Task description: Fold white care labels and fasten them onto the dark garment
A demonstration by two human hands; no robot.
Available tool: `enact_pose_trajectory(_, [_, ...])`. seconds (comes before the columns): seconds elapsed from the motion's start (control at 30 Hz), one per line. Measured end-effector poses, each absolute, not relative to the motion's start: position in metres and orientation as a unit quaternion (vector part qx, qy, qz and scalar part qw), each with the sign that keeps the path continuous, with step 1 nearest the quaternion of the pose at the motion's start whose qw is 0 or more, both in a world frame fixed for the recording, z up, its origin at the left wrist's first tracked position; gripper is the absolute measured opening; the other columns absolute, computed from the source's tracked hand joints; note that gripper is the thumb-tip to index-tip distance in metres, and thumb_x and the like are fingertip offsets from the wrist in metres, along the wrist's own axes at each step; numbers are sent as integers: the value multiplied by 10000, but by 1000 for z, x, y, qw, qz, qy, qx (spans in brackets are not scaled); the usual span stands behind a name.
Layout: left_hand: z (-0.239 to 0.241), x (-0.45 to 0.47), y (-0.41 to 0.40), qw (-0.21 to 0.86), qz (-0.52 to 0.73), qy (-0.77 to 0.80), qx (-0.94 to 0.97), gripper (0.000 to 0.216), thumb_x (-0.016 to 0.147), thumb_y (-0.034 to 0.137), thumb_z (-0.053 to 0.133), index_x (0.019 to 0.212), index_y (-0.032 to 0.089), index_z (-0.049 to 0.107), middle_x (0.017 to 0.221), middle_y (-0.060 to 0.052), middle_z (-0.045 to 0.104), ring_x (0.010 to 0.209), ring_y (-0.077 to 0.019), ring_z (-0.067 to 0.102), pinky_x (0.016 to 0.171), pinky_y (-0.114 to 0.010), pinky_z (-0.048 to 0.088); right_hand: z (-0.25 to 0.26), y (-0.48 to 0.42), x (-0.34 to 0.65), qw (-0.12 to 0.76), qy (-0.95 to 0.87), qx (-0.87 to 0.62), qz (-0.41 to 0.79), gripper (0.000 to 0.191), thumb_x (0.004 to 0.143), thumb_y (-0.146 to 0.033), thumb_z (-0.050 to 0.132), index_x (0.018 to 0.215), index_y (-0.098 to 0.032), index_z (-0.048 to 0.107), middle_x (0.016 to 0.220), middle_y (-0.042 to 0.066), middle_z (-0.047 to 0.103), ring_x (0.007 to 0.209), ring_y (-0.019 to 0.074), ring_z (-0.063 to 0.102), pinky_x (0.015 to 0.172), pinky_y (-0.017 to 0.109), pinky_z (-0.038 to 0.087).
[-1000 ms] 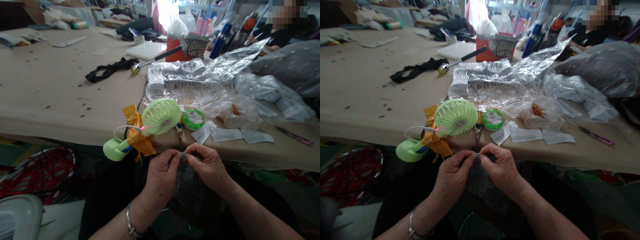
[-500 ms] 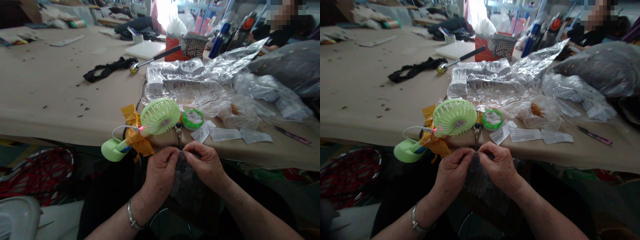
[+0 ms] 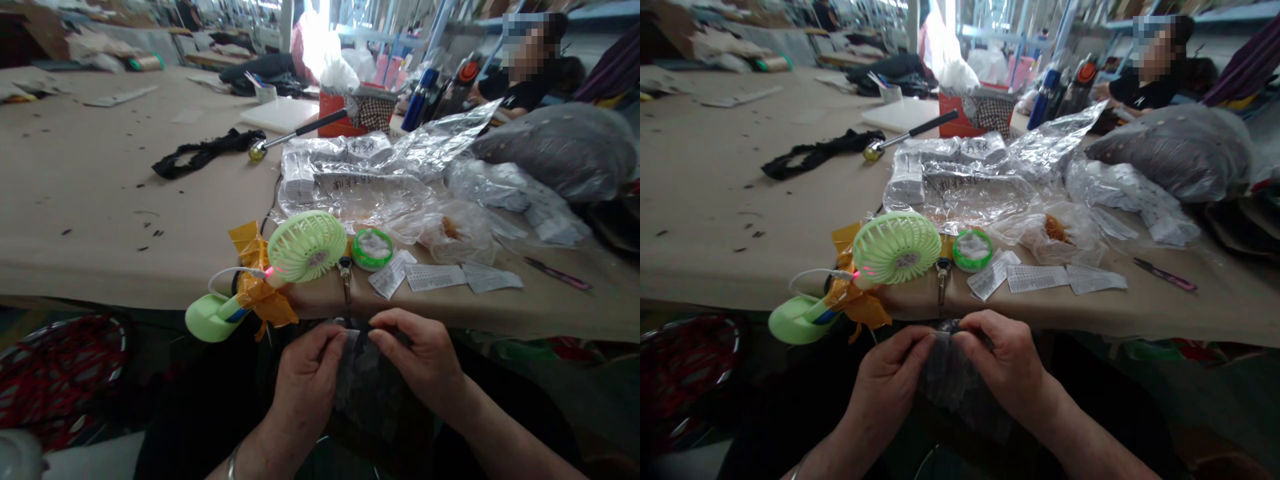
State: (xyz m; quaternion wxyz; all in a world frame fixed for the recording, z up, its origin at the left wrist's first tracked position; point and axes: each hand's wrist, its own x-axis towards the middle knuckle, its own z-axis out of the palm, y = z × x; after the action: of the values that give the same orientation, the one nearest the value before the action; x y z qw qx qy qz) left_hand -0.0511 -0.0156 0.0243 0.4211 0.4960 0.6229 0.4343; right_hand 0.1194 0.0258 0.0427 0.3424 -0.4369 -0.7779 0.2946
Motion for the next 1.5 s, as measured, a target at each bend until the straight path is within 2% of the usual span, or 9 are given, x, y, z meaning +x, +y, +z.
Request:
enact_pose_trajectory(0.17, [7,-51,-13,473,437,614,456,238,758,268,649,981,223,718,1004,-46,729,959,-223,639,845,-288,461,42,42,143,313,-845,-434,7,194,844,-215,592,1019,-156,650,991,99,684,984,253,582,886,400,455])
enact_pose_trajectory(0.3, [-2,-47,-13,463,418,626,468,202,774,262,604,930,211,722,960,-53,735,929,-232,644,854,-325,454,32,51,148,271,-853,-437,-88,284,848,-218,605,1125,-160,628,1173,87,660,1116,295,535,959,464,389])
enact_pose_trajectory(0.53, [13,-25,-10,546,433,581,420,120,762,217,613,704,170,707,696,-39,696,703,-179,614,682,-271,450,26,52,155,370,-844,-385,-54,114,851,-146,601,914,-209,672,973,20,732,1022,213,609,954,434,395])
enact_pose_trajectory(0.67, [28,-3,-2,741,459,441,215,210,810,333,607,826,138,687,762,-65,693,696,-170,625,675,-295,490,27,39,162,405,-856,-322,-18,110,853,-159,585,901,-215,668,979,37,722,1066,215,595,969,460,402])
enact_pose_trajectory(0.77, [36,10,5,802,474,348,107,234,801,344,638,878,127,676,759,-46,674,628,-118,601,615,-242,486,28,24,166,394,-877,-275,11,113,870,-184,560,900,-218,664,972,30,717,1094,211,579,975,455,412])
enact_pose_trajectory(0.93, [39,22,14,796,464,376,101,111,726,184,704,786,102,658,641,-13,634,523,-75,556,512,-176,436,31,21,176,362,-887,-287,5,169,850,-149,581,1004,-182,640,1000,53,699,1084,217,562,964,417,436])
enact_pose_trajectory(1.07, [37,25,13,777,431,438,140,117,791,217,633,816,104,649,650,-54,671,554,-129,612,560,-248,496,35,40,186,288,-849,-438,-74,406,842,-276,606,1180,-55,566,1111,171,639,1106,305,523,933,472,455])
enact_pose_trajectory(1.17, [34,25,12,762,415,469,166,129,810,223,609,827,100,645,648,-70,685,545,-133,619,547,-242,490,34,48,188,229,-838,-482,-116,360,846,-264,589,1153,-76,600,1139,160,636,1084,328,533,911,498,457])
enact_pose_trajectory(1.5, [39,27,16,765,379,496,160,133,824,196,564,834,85,636,669,-94,686,520,-134,604,536,-251,476,23,48,203,363,-828,-419,-77,137,858,-117,566,938,-179,658,955,66,719,988,225,630,872,407,500])
